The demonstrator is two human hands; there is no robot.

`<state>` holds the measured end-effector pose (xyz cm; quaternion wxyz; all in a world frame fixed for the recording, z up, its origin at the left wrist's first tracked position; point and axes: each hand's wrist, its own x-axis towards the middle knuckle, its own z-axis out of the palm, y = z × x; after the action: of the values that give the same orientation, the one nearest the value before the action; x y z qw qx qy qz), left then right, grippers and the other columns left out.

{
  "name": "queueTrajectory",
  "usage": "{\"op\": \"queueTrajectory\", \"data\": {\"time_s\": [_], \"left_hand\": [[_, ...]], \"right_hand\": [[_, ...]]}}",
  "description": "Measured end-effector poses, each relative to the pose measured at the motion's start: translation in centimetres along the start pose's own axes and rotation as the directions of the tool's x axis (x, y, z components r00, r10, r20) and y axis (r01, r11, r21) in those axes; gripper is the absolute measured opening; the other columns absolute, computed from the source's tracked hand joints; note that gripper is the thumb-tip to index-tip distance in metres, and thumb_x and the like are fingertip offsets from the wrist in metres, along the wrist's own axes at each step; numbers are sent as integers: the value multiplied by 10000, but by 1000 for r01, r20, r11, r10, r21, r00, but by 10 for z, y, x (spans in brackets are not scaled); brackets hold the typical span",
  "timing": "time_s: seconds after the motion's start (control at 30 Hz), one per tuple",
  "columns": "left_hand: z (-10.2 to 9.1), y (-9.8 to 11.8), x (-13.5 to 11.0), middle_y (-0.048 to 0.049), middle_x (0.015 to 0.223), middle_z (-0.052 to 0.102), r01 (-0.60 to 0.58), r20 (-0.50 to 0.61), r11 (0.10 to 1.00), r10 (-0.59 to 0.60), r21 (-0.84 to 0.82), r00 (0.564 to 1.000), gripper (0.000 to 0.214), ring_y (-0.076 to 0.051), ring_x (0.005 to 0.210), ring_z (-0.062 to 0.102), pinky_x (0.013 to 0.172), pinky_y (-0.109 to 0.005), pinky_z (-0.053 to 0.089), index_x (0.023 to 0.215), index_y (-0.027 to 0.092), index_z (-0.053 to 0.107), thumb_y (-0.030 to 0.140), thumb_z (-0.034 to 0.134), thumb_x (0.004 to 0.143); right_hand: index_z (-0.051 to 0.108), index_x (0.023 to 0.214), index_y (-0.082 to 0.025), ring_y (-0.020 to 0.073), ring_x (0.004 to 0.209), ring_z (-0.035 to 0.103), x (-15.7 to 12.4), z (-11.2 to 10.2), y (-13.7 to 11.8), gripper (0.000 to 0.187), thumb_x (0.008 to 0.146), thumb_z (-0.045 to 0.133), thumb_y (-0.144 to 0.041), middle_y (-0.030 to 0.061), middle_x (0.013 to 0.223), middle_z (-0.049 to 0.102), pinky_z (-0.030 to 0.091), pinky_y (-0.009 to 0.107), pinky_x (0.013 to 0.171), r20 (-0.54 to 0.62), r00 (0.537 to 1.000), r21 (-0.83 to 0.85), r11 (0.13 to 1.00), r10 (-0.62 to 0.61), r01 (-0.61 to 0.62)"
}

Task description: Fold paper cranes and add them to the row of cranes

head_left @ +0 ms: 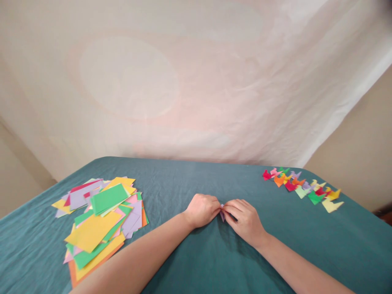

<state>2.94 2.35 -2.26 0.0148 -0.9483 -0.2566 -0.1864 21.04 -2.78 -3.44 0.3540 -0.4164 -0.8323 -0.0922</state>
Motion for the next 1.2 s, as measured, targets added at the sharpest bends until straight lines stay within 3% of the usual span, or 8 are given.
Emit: {"op": "queueTrajectory", "data": {"time_s": [0.4, 0.77, 1.2], "left_hand": [[3, -1, 0, -31, 772, 634, -8, -10, 1000, 9, 13, 1000, 243, -147, 740, 609, 630, -228, 434, 804, 169, 621, 246, 414, 906], [-3, -4, -2, -17, 944, 641, 19, 16, 995, -17, -102, 1000, 229, -143, 859, 595, 741, -231, 451, 1003, 231, 635, 173, 455, 874], [-3, -9, -2, -14, 895, 636, 36, 2, 995, -36, -97, 999, 200, -148, 847, 580, 752, -242, 441, 940, 216, 655, 250, 464, 889]], "right_hand": [[658, 770, -193, 152, 723, 572, 1, -5, -5, 196, 856, 485, -156, 40, 783, 638, 426, 300, 690, 53, 999, 23, 1000, 15, -16], [644, 920, -207, 186, 784, 575, -3, -4, 6, 134, 852, 528, -209, 49, 849, 646, 441, 332, 721, 118, 990, 18, 997, 76, -78], [657, 863, -209, 171, 768, 574, -5, 0, 12, 148, 871, 511, -185, 31, 815, 641, 440, 312, 721, 142, 981, 3, 991, 129, -131]]}}
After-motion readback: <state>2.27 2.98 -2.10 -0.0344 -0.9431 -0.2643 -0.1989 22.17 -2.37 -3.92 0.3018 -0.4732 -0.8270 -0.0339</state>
